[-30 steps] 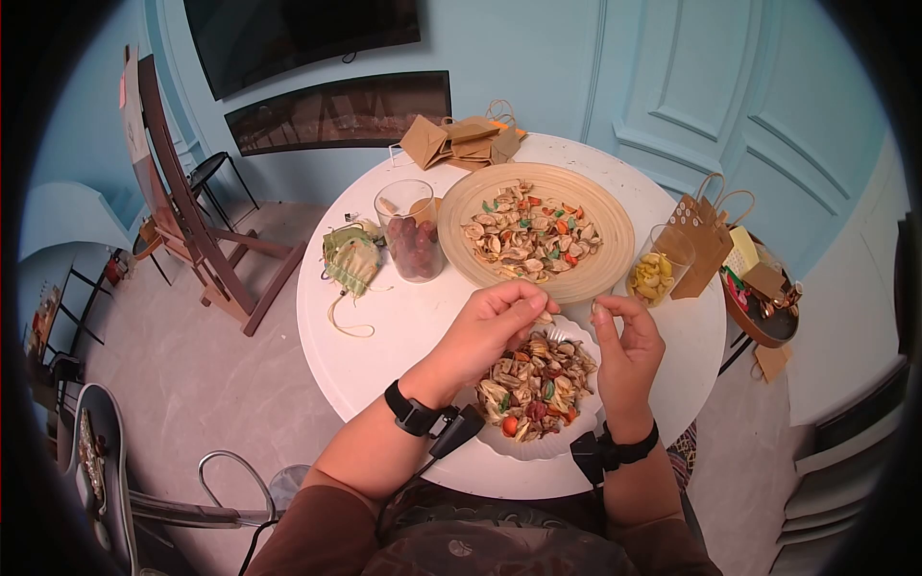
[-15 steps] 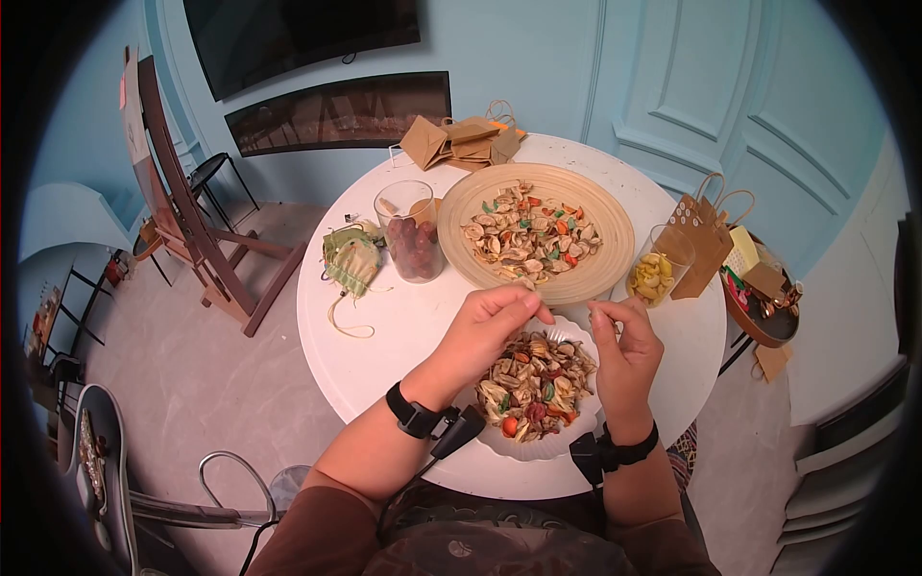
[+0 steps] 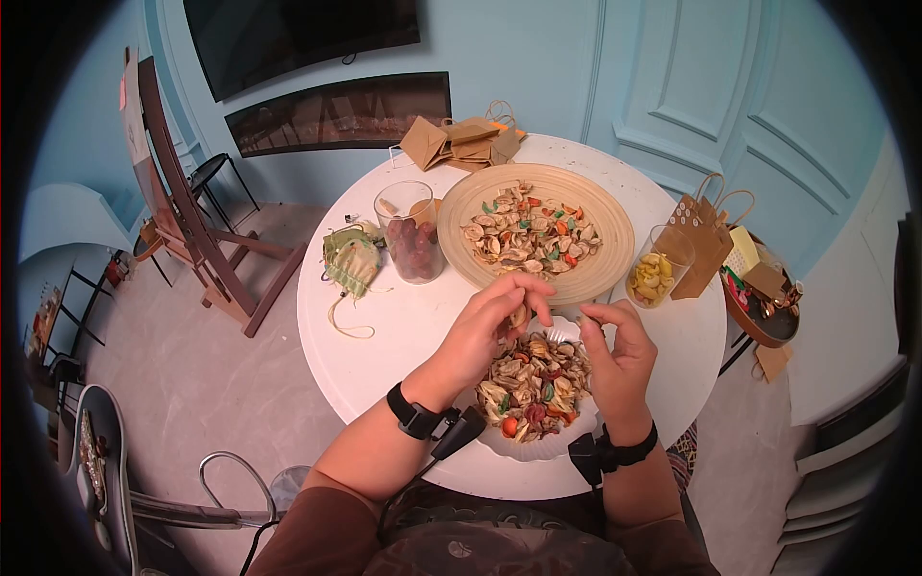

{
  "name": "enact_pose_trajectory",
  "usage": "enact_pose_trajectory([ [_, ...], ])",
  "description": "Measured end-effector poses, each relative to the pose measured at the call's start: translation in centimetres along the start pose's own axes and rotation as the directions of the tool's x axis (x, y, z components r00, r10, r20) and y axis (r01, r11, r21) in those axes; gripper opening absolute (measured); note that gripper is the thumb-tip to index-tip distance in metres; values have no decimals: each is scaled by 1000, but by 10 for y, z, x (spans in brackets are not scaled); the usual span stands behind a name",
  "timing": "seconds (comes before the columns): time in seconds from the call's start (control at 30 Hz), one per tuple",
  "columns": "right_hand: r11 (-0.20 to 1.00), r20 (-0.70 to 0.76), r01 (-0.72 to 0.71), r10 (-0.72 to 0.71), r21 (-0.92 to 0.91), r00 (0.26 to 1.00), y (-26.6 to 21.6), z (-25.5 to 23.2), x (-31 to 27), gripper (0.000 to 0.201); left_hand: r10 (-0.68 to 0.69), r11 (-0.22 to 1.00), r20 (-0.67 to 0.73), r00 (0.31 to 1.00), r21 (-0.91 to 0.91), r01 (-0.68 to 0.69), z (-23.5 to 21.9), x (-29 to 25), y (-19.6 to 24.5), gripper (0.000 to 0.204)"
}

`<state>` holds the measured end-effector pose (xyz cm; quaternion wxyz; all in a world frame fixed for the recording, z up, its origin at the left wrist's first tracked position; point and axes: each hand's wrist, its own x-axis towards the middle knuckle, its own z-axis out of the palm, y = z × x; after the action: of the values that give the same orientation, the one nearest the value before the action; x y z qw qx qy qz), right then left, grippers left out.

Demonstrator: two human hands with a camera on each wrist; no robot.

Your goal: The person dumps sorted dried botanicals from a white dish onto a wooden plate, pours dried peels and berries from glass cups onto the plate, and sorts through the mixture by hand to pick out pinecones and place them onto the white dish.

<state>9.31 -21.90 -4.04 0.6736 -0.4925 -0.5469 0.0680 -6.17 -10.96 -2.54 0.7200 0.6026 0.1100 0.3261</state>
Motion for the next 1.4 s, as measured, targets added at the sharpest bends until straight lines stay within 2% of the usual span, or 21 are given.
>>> enact_pose_trajectory([
  [0.17,1000,26,28,-28,1,999,-1,-1,0,16,132,991,24,991,-34,-131,0,3,-5,38],
  [0.27,1000,43,31,-31,-6,999,-2,-1,0,17,145,989,37,989,-35,-143,-1,3,-5,39],
  [0.5,999,60,40,-39,-19,997,-7,-2,1,15,156,988,67,985,-26,-155,0,3,-5,40],
  [0.77,998,66,58,-58,3,996,-7,-4,0,12,82,993,138,987,-101,-68,0,4,-10,43],
  [0.93,998,47,57,-58,18,997,-11,-5,1,11,80,996,136,988,-49,-74,1,2,-10,45],
  [1.0,998,37,58,-60,28,998,-12,-6,1,11,98,995,50,994,5,-98,0,2,-6,44],
  [1.03,998,37,58,-59,36,998,-12,-7,1,11,98,995,52,994,12,-99,-1,4,-2,44],
  [1.1,997,25,64,-65,43,998,-12,-7,1,11,147,968,-38,988,209,-137,-2,8,9,42],
  [1.17,996,23,67,-69,62,997,-13,-8,2,11,157,951,-39,987,275,-141,-1,17,26,37],
  [1.23,994,19,73,-74,80,997,-15,-10,2,12,137,870,-46,990,484,-98,-1,32,44,30],
  [1.3,993,44,90,-93,72,995,-18,-11,1,13,103,848,-43,994,525,-66,-10,54,47,28],
  [1.37,993,63,81,-87,89,994,-21,-12,1,14,66,623,-3,998,781,-39,-12,76,51,31],
  [1.4,990,75,128,-132,57,988,-21,-13,2,14,59,525,38,998,849,-64,-12,85,54,37],
])
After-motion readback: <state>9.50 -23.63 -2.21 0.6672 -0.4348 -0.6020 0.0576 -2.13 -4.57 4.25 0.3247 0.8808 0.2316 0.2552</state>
